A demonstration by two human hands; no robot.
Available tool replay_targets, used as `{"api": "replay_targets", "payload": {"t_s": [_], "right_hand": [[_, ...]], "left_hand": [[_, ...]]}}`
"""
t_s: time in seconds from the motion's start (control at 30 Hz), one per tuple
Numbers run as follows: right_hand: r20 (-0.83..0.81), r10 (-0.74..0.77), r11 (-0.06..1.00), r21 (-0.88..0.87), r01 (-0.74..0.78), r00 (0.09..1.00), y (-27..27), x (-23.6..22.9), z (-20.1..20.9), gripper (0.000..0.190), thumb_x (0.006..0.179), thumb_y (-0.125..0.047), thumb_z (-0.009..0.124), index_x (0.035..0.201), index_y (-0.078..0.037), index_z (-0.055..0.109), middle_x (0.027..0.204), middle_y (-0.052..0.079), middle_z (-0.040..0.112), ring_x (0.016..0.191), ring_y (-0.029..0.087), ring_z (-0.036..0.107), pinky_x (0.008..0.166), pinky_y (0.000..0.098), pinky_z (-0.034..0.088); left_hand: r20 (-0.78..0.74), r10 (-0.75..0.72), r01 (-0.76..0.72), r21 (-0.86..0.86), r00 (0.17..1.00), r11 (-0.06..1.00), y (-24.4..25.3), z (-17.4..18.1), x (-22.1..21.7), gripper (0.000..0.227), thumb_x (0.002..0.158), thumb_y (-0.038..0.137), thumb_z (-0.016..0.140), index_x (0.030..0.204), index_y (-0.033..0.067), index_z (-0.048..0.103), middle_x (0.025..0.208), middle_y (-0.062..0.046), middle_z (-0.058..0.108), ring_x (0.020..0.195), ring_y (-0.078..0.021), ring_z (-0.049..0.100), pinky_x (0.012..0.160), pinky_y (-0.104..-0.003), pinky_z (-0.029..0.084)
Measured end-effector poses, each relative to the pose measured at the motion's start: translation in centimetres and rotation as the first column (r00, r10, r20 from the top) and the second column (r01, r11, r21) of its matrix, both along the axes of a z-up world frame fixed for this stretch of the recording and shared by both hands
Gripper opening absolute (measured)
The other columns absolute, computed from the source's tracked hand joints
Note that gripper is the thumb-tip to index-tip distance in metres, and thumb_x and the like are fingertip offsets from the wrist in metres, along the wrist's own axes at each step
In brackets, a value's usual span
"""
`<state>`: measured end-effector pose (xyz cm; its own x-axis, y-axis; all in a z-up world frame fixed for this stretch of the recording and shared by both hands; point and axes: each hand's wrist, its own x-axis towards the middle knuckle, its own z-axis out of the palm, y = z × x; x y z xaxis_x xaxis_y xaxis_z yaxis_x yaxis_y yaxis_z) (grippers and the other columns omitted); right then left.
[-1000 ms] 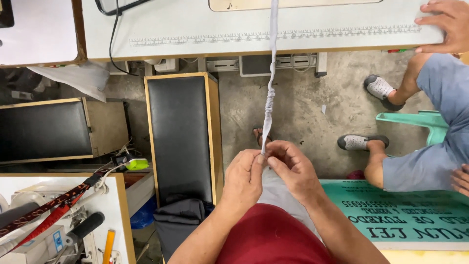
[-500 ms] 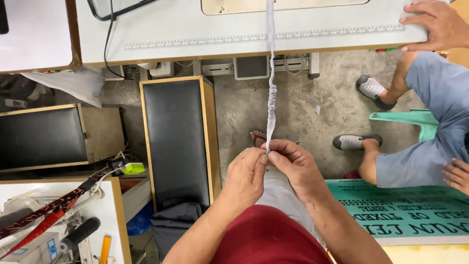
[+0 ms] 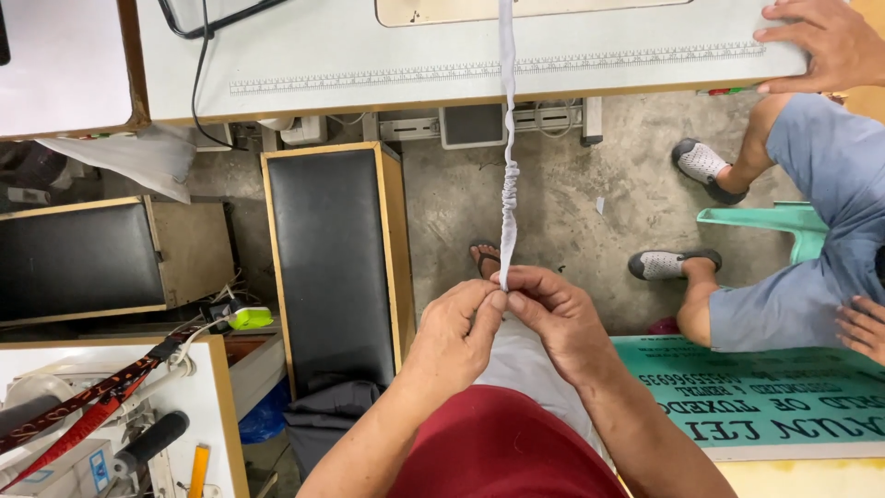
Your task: The person holds a long, white, ruffled fabric strip and manipulates it with both hands, smoothing and aligning the folds. The person then moves the strip toward a sewing machine on a nearby table.
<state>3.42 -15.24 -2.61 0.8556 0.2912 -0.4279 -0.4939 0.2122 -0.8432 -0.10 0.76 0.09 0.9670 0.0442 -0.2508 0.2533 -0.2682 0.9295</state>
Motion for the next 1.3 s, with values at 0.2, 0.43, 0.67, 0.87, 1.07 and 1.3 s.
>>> {"api": "replay_targets", "payload": {"t_s": [0.2,0.43,0.67,0.87,1.07,1.3], "right_hand": [[0.044,0.021,1.0,-0.017,-0.02,0.999,-0.3,-0.2,-0.4,0.026,0.089,0.004,0.071,0.114,0.01,0.07,0.113,0.02,0.074,0.097,0.02,0.07,0.091,0.0387,0.059],[0.14,0.073,0.994,-0.087,-0.062,0.987,-0.6,0.0,0.2,0.024,0.089,0.006,0.07,0.113,0.01,0.07,0.118,0.022,0.071,0.103,0.02,0.066,0.093,0.0407,0.057],[0.162,0.117,0.988,-0.122,-0.098,0.98,-0.9,0.2,0.0,0.024,0.09,0.004,0.072,0.113,0.009,0.07,0.117,0.02,0.07,0.104,0.017,0.065,0.094,0.0392,0.057],[0.094,0.124,0.99,-0.075,-0.117,0.988,-0.8,0.5,0.1,0.027,0.092,0.003,0.069,0.118,0.01,0.068,0.109,0.019,0.071,0.098,0.019,0.065,0.091,0.0391,0.058],[-0.016,0.022,1.0,-0.006,-0.022,1.0,0.5,0.4,0.1,0.028,0.091,0.001,0.07,0.117,0.009,0.068,0.102,0.015,0.071,0.093,0.015,0.063,0.087,0.0333,0.057],[-0.224,-0.134,0.988,0.051,0.149,0.965,2.3,-0.3,0.6,0.021,0.09,-0.002,0.068,0.111,0.005,0.068,0.101,0.011,0.068,0.088,0.013,0.061,0.084,0.0253,0.052]], "left_hand": [[-0.017,-0.023,0.024,0.046,1.0,0.999,0.1,1.3,0.6,0.03,0.106,0.024,0.05,0.087,0.0104,0.068,0.069,-0.015,0.06,0.07,-0.0383,0.065,0.063,-0.042,0.055],[-0.045,-0.04,0.039,-0.017,0.998,0.999,0.0,1.0,0.7,0.023,0.102,0.024,0.058,0.088,0.009,0.069,0.071,-0.016,0.061,0.072,-0.0355,0.066,0.067,-0.044,0.055],[-0.046,-0.037,0.034,-0.067,0.998,0.997,0.1,0.8,0.8,0.027,0.105,0.021,0.051,0.087,0.0077,0.067,0.07,-0.017,0.06,0.068,-0.0319,0.062,0.067,-0.043,0.055],[0.021,-0.062,0.06,0.087,0.998,0.994,-0.4,1.0,0.9,0.028,0.106,0.02,0.047,0.088,0.0069,0.063,0.071,-0.02,0.058,0.074,-0.0439,0.063,0.065,-0.047,0.054],[0.146,-0.073,0.035,0.243,0.987,0.969,-1.0,-1.1,0.4,0.023,0.104,0.016,0.049,0.085,0.0083,0.06,0.071,-0.016,0.054,0.077,-0.0413,0.063,0.066,-0.044,0.054],[0.218,-0.05,-0.013,0.281,0.975,0.96,-1.4,-1.8,0.1,0.021,0.104,0.015,0.048,0.089,0.0075,0.06,0.072,-0.013,0.052,0.078,-0.0383,0.063,0.067,-0.043,0.053]]}}
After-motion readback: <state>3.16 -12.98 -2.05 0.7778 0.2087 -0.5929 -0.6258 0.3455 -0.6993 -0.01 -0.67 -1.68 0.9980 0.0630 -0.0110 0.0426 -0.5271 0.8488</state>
